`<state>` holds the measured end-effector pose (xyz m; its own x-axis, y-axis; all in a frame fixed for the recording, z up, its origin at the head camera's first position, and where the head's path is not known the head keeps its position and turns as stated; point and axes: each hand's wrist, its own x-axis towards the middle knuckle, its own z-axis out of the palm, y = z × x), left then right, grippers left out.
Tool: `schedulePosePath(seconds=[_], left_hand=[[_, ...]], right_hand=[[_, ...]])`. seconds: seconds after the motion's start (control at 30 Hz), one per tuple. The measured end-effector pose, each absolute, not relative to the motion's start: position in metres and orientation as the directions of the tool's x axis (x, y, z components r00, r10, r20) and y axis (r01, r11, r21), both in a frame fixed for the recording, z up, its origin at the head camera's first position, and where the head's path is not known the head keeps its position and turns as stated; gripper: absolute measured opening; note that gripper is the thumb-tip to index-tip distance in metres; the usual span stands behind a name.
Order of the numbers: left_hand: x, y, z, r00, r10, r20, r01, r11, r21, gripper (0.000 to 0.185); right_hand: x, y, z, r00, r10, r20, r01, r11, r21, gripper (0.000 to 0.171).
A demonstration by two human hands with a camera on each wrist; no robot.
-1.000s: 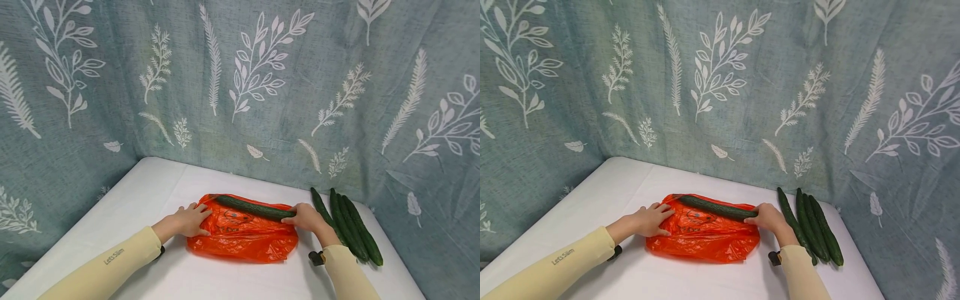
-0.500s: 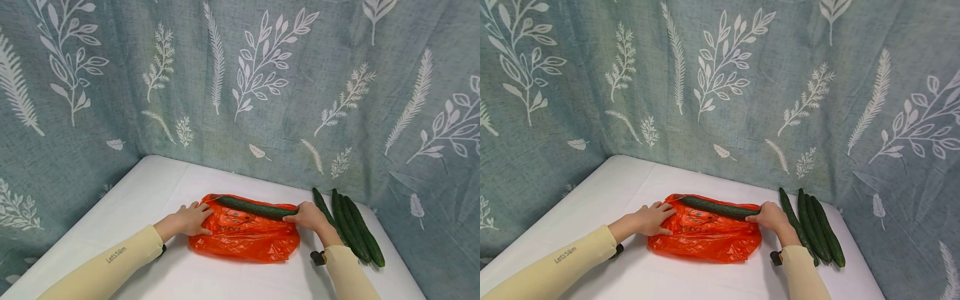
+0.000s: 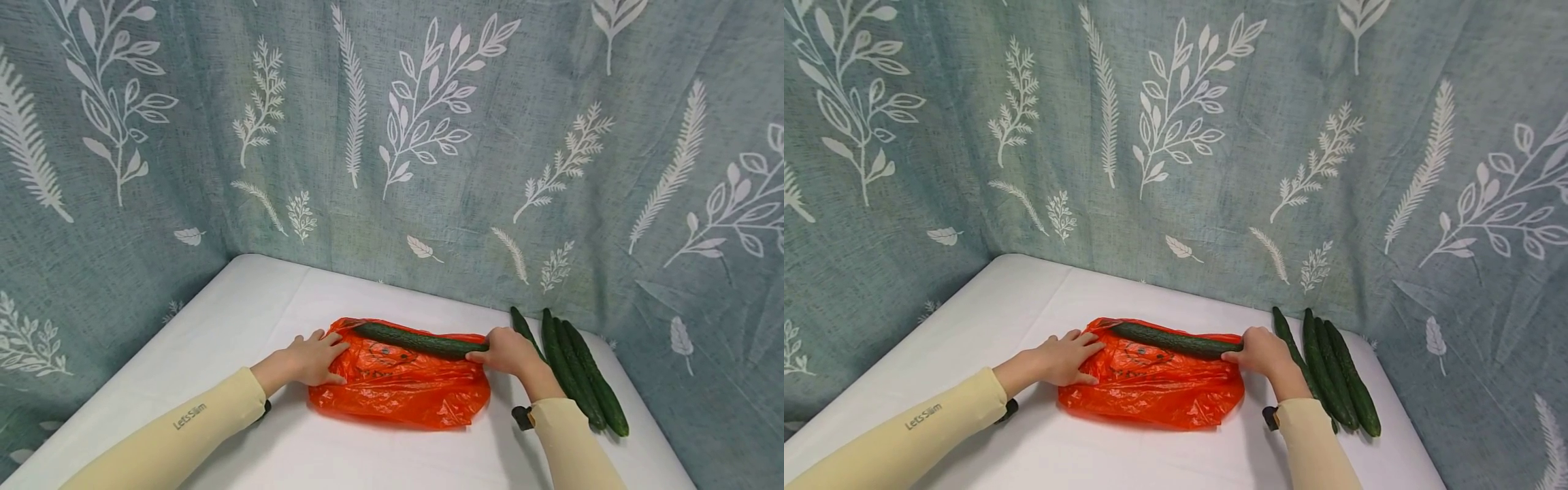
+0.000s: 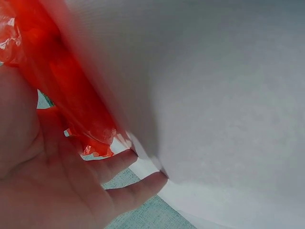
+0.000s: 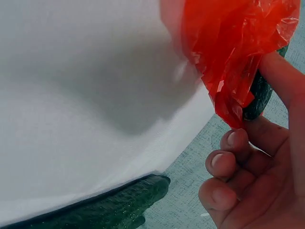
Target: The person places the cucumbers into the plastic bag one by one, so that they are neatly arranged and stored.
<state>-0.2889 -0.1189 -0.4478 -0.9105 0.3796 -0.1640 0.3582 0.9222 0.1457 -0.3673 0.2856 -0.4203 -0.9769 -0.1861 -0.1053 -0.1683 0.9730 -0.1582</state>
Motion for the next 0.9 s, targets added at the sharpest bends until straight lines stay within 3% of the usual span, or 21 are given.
schedulePosePath(seconds=[0.13, 0.43, 0.73, 0.9], left_hand=[[-0.29, -0.119, -0.449, -0.91, 0.379, -0.165, 0.359, 0.923, 0.141, 0.077], [-0.291, -0.12, -0.45, -0.909, 0.382, -0.165, 0.364, 0.922, 0.129, 0.077], [-0.292, -0.119, -0.448, -0.908, 0.379, -0.179, 0.36, 0.924, 0.132, 0.078], [-0.291, -0.118, -0.448, -0.908, 0.382, -0.172, 0.364, 0.923, 0.128, 0.079]], right_hand=[[-0.369, 0.286, -0.42, -0.978, -0.179, -0.109, -0.16, 0.974, -0.16, 0.046], [-0.371, 0.294, -0.43, -0.963, -0.235, -0.128, -0.176, 0.916, -0.36, 0.036], [-0.369, 0.286, -0.427, -0.964, -0.267, 0.015, -0.267, 0.957, -0.115, 0.049], [-0.369, 0.286, -0.429, -0.962, -0.269, 0.044, -0.272, 0.953, -0.134, 0.042]])
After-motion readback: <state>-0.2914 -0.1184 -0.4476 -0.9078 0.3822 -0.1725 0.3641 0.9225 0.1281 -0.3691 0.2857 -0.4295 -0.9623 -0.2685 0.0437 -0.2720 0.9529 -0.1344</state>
